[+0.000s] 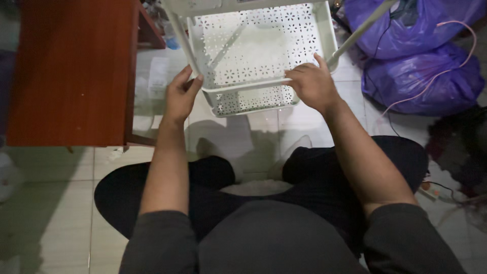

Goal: The person assembles a white plastic rolling cart by inserting vertical poles into the corner holes of perforated trays and securing them with small white caps. The person works on the floor, handling trays and poles one at a time.

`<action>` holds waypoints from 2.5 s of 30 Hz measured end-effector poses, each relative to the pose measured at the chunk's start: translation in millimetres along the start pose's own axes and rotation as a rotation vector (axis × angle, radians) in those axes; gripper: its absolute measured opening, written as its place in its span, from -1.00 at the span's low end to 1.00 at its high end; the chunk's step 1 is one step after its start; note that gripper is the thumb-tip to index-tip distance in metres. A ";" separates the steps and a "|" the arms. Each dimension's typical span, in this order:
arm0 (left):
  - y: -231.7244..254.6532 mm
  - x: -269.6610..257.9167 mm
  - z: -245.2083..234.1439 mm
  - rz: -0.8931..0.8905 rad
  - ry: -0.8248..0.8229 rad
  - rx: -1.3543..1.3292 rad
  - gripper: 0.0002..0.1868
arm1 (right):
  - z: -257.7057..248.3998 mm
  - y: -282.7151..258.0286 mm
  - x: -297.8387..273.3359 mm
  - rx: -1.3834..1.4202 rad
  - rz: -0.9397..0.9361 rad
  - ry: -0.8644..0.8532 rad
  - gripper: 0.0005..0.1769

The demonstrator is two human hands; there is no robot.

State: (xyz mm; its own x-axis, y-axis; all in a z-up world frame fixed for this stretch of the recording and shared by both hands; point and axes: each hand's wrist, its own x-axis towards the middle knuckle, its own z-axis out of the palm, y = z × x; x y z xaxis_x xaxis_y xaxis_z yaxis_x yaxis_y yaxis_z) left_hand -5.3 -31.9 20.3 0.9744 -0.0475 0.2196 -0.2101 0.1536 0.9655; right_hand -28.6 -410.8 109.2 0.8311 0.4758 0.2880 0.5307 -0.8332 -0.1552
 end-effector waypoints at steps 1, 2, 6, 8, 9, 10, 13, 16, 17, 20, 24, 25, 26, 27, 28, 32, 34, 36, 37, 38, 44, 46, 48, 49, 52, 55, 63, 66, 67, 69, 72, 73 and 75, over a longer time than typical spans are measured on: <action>-1.0 0.9 0.2 0.005 -0.003 0.008 -0.50 | -0.4 0.7 -0.5 -0.001 -0.009 0.006 -0.70; -1.4 1.5 -0.1 0.010 -0.006 0.017 -0.50 | -1.2 1.6 -0.7 0.036 0.000 -0.010 -0.72; 2.9 2.2 0.6 -0.029 0.006 0.169 -0.47 | -3.0 16.5 -6.6 0.180 -0.008 0.138 -0.79; 7.3 -7.5 5.9 -0.105 0.032 0.118 -0.45 | -0.8 29.9 -20.0 0.341 0.046 0.368 -0.80; 11.0 -8.0 8.1 -0.135 0.047 0.096 -0.43 | 1.9 38.5 -22.5 0.465 0.108 0.523 -0.80; 13.4 -7.5 12.9 -0.088 0.124 0.162 -0.42 | 4.5 48.8 -24.9 0.589 0.168 0.678 -0.77; 14.5 -20.3 28.7 0.056 0.331 0.446 -0.43 | 9.6 88.9 -34.1 0.595 0.452 0.859 -0.75; 16.5 -33.8 41.1 -0.008 0.428 0.609 -0.52 | 21.0 116.1 -33.9 1.043 0.648 0.733 -0.61; 15.8 -36.8 47.2 -0.196 0.410 0.461 -0.53 | 26.7 120.2 -35.8 1.142 0.746 0.624 -0.58; 12.5 -46.9 65.9 -0.422 0.281 0.174 -0.52 | 49.6 119.3 -38.7 1.368 0.903 0.375 -0.49; 10.4 -44.3 86.7 -0.382 0.222 0.073 -0.61 | 63.8 120.6 -39.9 1.303 0.803 0.339 -0.49; 9.7 -42.9 87.6 -0.363 0.223 0.063 -0.61 | 65.8 120.7 -41.7 1.237 0.789 0.333 -0.48; 8.2 -41.1 87.7 -0.343 0.223 0.053 -0.60 | 68.0 120.1 -44.5 1.249 0.779 0.326 -0.48; 6.0 -36.6 87.1 -0.320 0.224 0.041 -0.59 | 69.6 120.6 -45.4 1.260 0.764 0.319 -0.47; 3.1 -32.3 85.4 -0.314 0.229 0.021 -0.63 | 71.4 120.6 -46.7 1.271 0.750 0.313 -0.47; -15.1 -3.3 67.6 -0.272 0.301 -0.039 -0.69 | 82.5 112.3 -46.2 1.372 0.705 0.164 -0.49; -27.1 15.1 60.2 -0.280 0.349 -0.059 -0.68 | 84.2 107.5 -46.2 1.339 0.709 0.085 -0.51; -37.8 32.1 51.3 -0.325 0.392 -0.076 -0.70 | 82.3 99.3 -43.3 1.376 0.671 0.003 -0.55; -42.5 39.6 47.6 -0.296 0.396 -0.102 -0.64 | 80.6 93.2 -40.7 1.396 0.649 -0.041 -0.56; -46.9 46.1 45.7 -0.266 0.400 -0.127 -0.59 | 75.6 87.8 -40.6 1.358 0.634 -0.108 -0.56; -40.9 72.2 38.9 -0.127 0.299 -0.040 -0.26 | 42.1 42.1 -36.6 1.158 0.437 -0.474 -0.58; -29.4 68.7 44.8 -0.058 0.193 0.012 -0.19 | 40.2 22.2 -32.2 1.162 0.272 -0.502 -0.59; -21.5 57.7 62.4 -0.050 0.089 0.058 -0.06 | 43.6 0.8 -28.1 1.243 0.245 -0.531 -0.56; -17.0 51.3 71.3 -0.081 0.139 0.110 -0.01 | 45.1 -8.1 -26.2 1.284 0.231 -0.541 -0.53; -9.6 28.0 94.3 -0.102 0.224 0.142 0.06 | 45.2 -26.8 -24.9 1.180 0.256 -0.604 -0.53; -10.6 2.4 113.8 0.012 0.220 0.053 0.03 | 38.3 -37.2 -19.8 1.176 0.230 -0.538 -0.57; 78.8 -9.5 121.1 0.499 0.450 0.505 -0.20 | -45.9 -41.3 -1.4 0.590 0.228 0.010 -0.67; 151.9 3.4 118.9 0.819 0.285 0.575 -0.39 | -74.5 -48.0 10.5 0.802 0.066 0.252 -0.68; 176.7 7.2 118.2 0.911 0.208 0.642 -0.41 | -81.6 -51.2 13.9 0.881 -0.001 0.313 -0.67; 224.4 17.4 115.1 1.066 0.045 0.792 -0.45 | -86.8 -60.5 27.0 1.063 -0.068 0.302 -0.62; 269.3 26.9 124.8 1.093 -0.093 0.906 -0.53 | -80.7 -73.5 48.8 1.275 -0.144 0.289 -0.55; 278.1 28.5 128.6 1.076 -0.120 0.919 -0.56 | -77.0 -77.1 53.7 1.335 -0.165 0.285 -0.53; 287.9 30.8 131.3 1.113 -0.168 0.914 -0.62 | -67.4 -81.7 59.0 1.432 -0.169 0.292 -0.54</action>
State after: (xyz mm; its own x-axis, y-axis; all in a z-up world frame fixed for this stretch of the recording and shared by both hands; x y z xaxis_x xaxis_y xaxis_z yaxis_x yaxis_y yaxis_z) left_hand -46.2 -118.7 323.4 0.2685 -0.4488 0.8524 -0.8764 -0.4811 0.0227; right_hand -34.2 -333.6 202.6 0.7737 0.3197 0.5470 0.4685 0.2924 -0.8336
